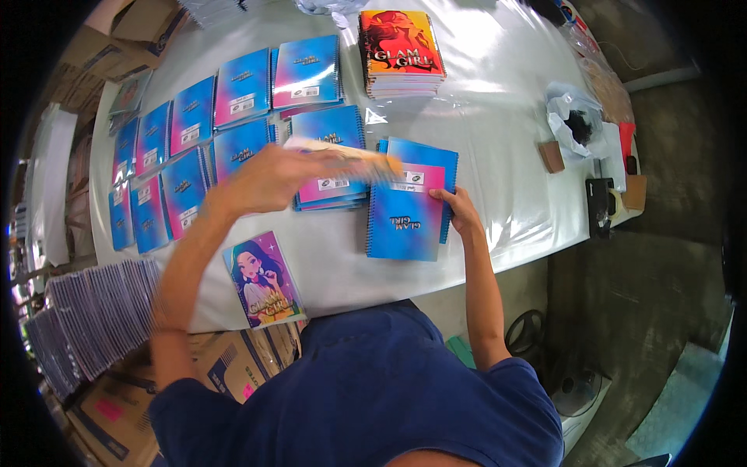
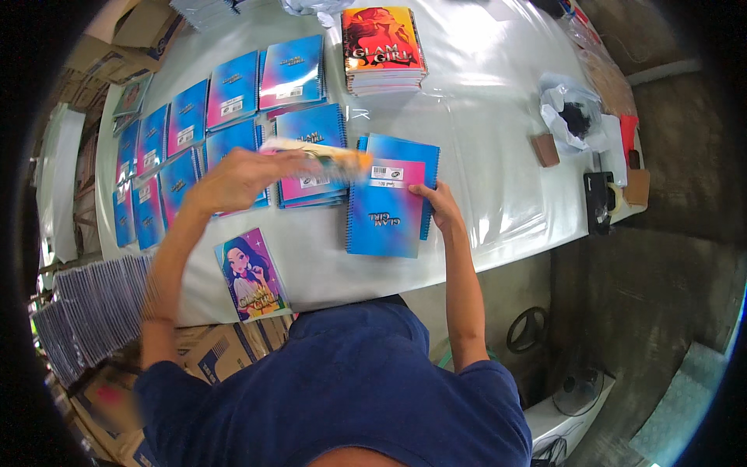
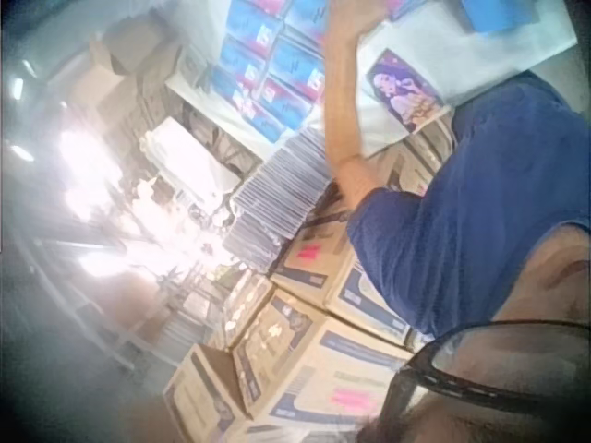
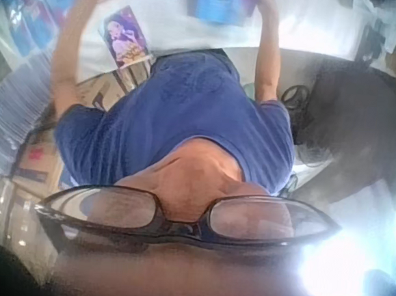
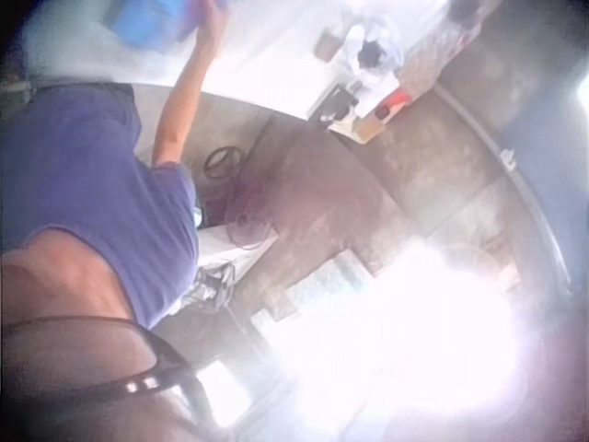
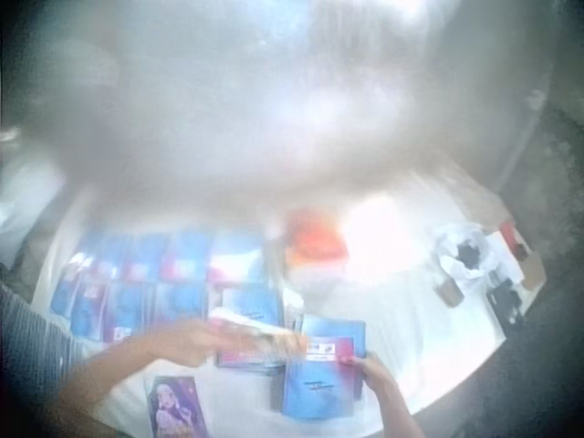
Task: The person organizes spiral notebooks on a table, stacks them into a small pile, and places the stack into a plastic bag, sealing it with tape.
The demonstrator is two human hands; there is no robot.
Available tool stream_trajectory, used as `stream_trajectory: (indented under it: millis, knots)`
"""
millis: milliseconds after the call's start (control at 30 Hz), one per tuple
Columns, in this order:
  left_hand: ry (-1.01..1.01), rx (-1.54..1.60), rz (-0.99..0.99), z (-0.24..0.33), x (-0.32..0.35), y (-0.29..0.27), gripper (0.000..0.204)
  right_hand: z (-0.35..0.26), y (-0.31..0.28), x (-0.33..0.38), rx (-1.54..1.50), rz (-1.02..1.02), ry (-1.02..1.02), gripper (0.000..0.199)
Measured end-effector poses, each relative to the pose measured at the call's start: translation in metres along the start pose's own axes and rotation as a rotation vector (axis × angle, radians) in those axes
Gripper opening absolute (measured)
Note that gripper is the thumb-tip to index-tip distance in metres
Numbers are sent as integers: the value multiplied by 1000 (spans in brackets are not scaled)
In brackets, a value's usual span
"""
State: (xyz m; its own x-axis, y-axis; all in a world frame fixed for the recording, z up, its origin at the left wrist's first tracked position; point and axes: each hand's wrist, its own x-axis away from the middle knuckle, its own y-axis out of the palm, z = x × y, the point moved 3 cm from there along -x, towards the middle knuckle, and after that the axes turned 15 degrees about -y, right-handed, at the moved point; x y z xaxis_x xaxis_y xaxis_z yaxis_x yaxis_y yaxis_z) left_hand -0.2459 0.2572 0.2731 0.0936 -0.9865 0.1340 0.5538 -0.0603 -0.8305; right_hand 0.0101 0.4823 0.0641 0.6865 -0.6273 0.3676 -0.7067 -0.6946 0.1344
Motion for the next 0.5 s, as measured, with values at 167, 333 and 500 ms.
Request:
stream_trajectory:
  millis: [167, 333, 500]
  knots:
    - [636, -534, -98, 82, -88, 57, 68, 6, -7, -3, -7, -183, -22, 44]
    - [-208, -217, 321, 48, -104, 216, 69, 4, -16, -3, -353, -182, 121, 70]
    - [-338, 29, 695, -5, -117, 223, 62, -9, 1, 8, 147, -273, -136, 60]
